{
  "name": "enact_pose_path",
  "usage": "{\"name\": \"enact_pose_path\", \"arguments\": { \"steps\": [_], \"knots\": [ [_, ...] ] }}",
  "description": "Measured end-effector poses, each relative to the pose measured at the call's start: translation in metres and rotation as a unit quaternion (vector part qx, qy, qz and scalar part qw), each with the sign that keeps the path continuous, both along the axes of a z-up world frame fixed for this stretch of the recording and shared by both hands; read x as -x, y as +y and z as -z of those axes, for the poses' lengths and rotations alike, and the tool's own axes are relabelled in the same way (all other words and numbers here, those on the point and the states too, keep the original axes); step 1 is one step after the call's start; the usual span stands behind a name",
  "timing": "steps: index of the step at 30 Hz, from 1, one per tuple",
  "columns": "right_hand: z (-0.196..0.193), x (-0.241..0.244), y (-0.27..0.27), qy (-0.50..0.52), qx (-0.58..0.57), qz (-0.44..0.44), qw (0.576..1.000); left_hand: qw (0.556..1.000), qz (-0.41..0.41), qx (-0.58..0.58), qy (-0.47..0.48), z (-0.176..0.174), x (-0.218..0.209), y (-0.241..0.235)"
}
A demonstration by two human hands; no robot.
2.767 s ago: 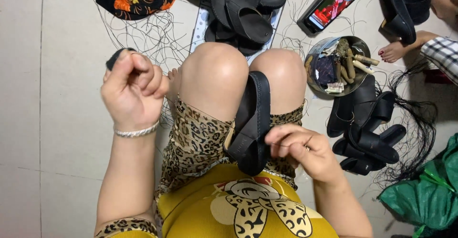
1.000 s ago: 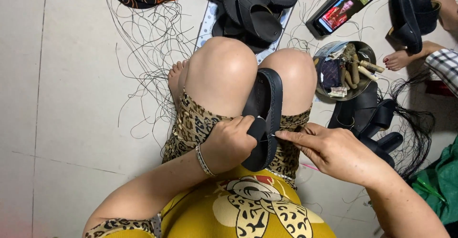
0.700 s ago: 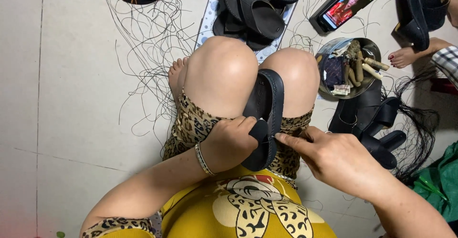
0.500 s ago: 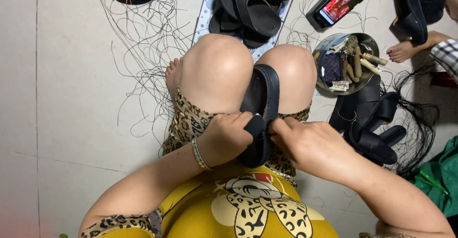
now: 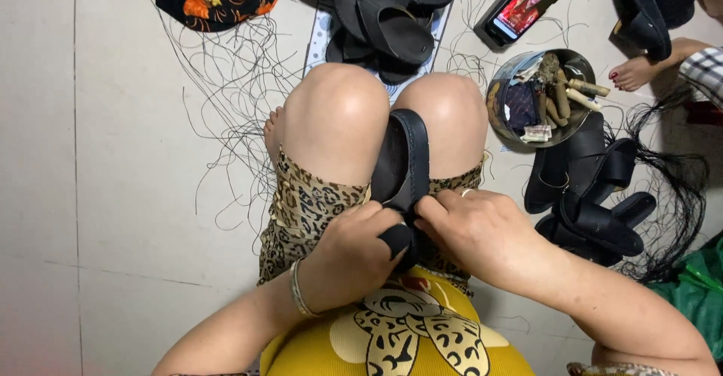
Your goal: The person sits on the floor and sews a black slipper using a needle and thread. They hold the slipper between their legs and repeatedly push the needle through the sole and upper, pulling the thread tight. Other shoes and a smartphone are visible on the floor nearby.
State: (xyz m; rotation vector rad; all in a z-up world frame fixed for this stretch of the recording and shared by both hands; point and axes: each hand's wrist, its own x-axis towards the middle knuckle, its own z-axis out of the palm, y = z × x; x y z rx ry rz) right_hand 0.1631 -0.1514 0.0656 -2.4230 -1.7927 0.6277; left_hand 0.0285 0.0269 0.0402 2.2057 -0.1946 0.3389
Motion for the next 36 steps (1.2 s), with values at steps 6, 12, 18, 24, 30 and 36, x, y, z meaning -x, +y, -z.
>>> {"name": "enact_pose_path", "arguments": {
  "steps": [6,12,18,24,30,36],
  "knots": [
    [0.006,-0.005,0.004,-0.034,0.000,-0.037,0.999,0.810,0.010,0.568,0.145,0.034,0.020,-0.019],
    [0.012,-0.030,0.006,0.196,0.049,0.023,0.979,0.807,-0.267,0.489,0.195,0.055,0.030,-0.042],
    [0.012,-0.020,-0.004,0.151,-0.049,0.037,0.987,0.941,-0.213,0.196,0.174,0.037,0.020,-0.038],
    [-0.007,-0.027,-0.014,0.033,-0.040,-0.061,0.997,0.960,-0.182,0.192,0.096,0.041,0.021,-0.038],
    [-0.026,-0.060,-0.032,0.131,0.165,0.105,0.972,0.954,-0.160,0.238,0.085,0.040,0.017,-0.034],
    [0.060,-0.008,-0.069,0.459,-0.095,0.354,0.809,0.968,-0.189,0.148,0.070,0.036,-0.001,-0.042]
  ]
}}
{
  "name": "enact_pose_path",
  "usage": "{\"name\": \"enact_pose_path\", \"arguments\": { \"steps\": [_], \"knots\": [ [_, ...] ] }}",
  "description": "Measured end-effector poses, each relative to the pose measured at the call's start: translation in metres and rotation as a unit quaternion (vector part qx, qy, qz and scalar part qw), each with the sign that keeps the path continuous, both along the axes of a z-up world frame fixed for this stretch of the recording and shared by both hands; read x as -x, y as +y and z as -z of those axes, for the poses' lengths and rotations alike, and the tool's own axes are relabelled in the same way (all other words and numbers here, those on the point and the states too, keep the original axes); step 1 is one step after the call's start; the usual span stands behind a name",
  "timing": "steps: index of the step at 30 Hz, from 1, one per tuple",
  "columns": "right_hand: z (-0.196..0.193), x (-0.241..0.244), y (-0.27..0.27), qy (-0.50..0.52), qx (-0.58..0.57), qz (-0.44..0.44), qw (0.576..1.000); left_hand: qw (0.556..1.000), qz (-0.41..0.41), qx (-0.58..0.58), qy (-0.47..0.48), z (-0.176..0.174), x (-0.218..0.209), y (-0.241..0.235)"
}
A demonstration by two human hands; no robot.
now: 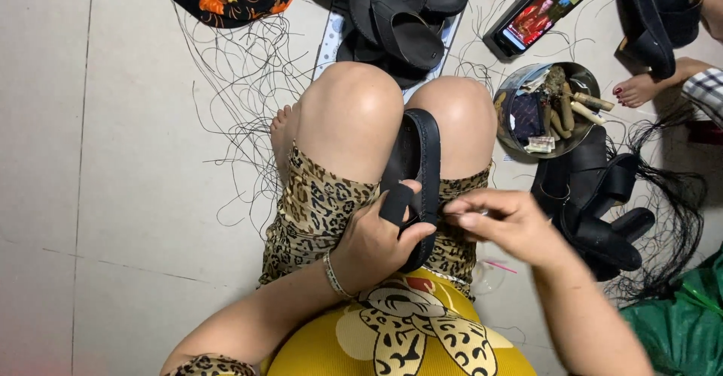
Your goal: The person sits on the floor and sews a black slipper using a needle and thread. They hold the slipper between their legs and repeatedly push the needle through the sole and upper, pulling the thread tight. Other shoes and a smartphone are visible on the floor nearby.
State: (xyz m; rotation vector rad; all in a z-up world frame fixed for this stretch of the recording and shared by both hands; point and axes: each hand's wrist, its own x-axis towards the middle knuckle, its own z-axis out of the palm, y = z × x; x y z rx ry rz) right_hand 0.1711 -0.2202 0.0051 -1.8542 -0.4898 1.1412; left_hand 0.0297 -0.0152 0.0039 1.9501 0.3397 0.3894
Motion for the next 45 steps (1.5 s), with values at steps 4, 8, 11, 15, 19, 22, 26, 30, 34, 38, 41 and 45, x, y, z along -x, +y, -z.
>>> {"name": "enact_pose_path", "arguments": {
  "steps": [4,8,11,15,19,22,26,30,34,38,41,45],
  "knots": [
    [0.031,0.032,0.018,0.120,-0.171,0.166,0.964,0.999,-0.003,-0.038,-0.013,0.001,-0.002,-0.001],
    [0.042,0.043,0.018,0.177,-0.213,0.274,0.921,0.998,-0.005,-0.049,-0.035,0.003,-0.004,-0.001],
    [0.035,0.047,0.026,0.225,-0.224,0.265,0.911,0.998,-0.010,-0.040,-0.037,0.003,-0.003,-0.002],
    [0.037,0.053,0.010,0.225,-0.227,0.208,0.924,0.998,-0.032,0.043,-0.019,0.011,0.000,-0.014],
    [0.032,0.052,0.007,0.238,-0.233,0.209,0.919,0.999,0.021,0.013,0.030,-0.001,0.012,-0.004],
    [0.029,0.045,0.003,0.241,-0.238,0.179,0.923,0.995,0.063,0.031,0.072,-0.022,0.006,0.012],
    [0.015,0.041,0.015,0.142,-0.188,0.086,0.968,0.954,0.132,0.259,0.080,-0.014,0.017,0.028],
    [-0.018,0.050,0.049,-0.050,-0.124,0.026,0.991,0.888,0.071,0.442,0.107,-0.038,0.011,0.049],
    [-0.021,0.059,0.056,-0.232,-0.089,-0.006,0.969,0.810,0.072,0.582,0.015,-0.007,0.028,0.034],
    [-0.009,0.066,0.058,-0.391,-0.090,-0.014,0.916,0.781,0.077,0.618,-0.051,-0.003,0.025,0.030],
    [0.013,0.067,0.046,-0.421,-0.056,0.003,0.905,0.766,0.067,0.637,-0.058,0.001,0.027,0.028],
    [0.067,0.013,-0.014,-0.534,-0.051,0.109,0.837,0.793,0.071,0.605,-0.012,0.007,0.039,0.049]
  ]
}}
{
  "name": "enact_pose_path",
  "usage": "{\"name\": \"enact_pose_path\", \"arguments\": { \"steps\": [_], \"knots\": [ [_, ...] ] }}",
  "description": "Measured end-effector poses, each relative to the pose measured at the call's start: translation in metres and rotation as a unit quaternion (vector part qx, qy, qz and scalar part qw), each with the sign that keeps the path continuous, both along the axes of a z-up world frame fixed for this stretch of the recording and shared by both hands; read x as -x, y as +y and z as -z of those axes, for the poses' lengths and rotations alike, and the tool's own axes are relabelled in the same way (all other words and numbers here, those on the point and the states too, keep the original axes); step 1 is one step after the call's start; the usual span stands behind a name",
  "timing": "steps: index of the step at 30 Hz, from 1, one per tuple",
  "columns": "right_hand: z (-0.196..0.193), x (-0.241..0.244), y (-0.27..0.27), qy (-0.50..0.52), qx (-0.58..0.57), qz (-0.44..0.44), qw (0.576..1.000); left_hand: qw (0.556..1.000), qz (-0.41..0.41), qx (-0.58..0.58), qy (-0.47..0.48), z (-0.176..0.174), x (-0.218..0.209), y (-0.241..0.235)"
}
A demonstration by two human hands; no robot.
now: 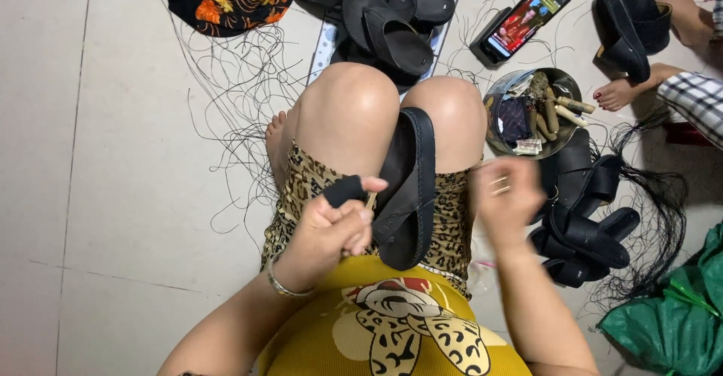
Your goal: The person sits on the floor and sews a black slipper using a needle and thread. They hold the slipper between their legs and repeatedly push the needle through the sole and upper, pulling the thread tight. Other shoes and a smartphone are visible on the floor nearby.
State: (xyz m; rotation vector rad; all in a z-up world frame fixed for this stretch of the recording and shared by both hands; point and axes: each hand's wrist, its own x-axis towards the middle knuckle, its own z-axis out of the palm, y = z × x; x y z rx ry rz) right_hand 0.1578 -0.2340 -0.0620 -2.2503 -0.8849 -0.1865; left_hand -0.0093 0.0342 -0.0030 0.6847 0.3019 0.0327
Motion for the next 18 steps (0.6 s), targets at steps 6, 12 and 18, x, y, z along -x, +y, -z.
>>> {"name": "enact_pose_path", "arguments": {
  "steps": [6,12,18],
  "knots": [
    [0.030,-0.120,-0.223,0.139,-0.034,0.441,0.886,0.933,0.175,-0.252,0.189,-0.008,0.033,0.052],
    [0.012,-0.110,-0.263,0.208,-0.123,0.564,0.790,0.924,0.260,-0.237,0.149,-0.009,0.040,0.051],
    [-0.070,0.001,-0.006,0.399,-0.059,0.209,0.891,0.983,0.162,-0.042,-0.078,-0.027,-0.012,0.025]
  ]
}}
